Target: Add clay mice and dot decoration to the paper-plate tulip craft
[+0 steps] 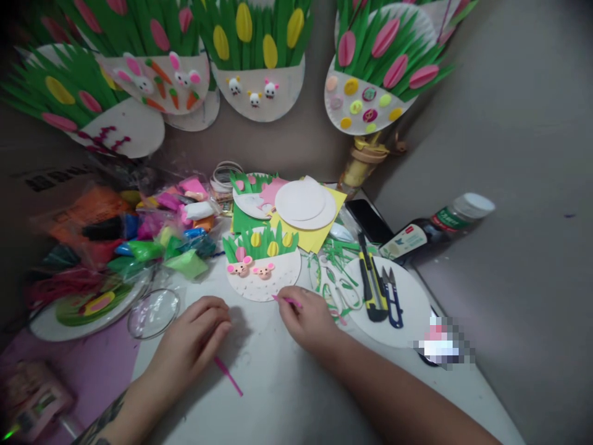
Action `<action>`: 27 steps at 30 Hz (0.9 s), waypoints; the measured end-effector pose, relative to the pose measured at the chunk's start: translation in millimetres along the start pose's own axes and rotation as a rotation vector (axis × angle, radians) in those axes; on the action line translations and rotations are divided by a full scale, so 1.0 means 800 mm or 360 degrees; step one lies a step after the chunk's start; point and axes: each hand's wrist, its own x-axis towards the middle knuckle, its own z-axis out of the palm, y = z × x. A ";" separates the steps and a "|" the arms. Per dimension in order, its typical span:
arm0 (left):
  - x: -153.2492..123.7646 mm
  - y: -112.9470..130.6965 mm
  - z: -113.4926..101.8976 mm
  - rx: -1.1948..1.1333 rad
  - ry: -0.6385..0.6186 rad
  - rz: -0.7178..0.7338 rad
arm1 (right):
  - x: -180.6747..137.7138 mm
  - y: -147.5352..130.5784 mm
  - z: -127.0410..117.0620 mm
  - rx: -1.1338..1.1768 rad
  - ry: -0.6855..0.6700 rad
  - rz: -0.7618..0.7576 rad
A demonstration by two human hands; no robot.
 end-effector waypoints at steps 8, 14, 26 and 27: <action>0.002 0.000 0.001 -0.0021 0.0006 -0.0013 | 0.000 -0.004 -0.003 0.0028 -0.0049 0.0000; 0.001 0.003 -0.002 0.0000 -0.0038 0.0003 | 0.000 -0.003 -0.002 0.0041 -0.0059 0.0014; 0.001 0.001 0.000 0.0033 -0.0059 -0.0018 | -0.001 -0.002 -0.001 0.0077 -0.0103 0.0010; 0.000 0.002 0.000 0.0038 -0.0060 -0.0015 | -0.001 -0.003 -0.002 0.0083 -0.0093 0.0007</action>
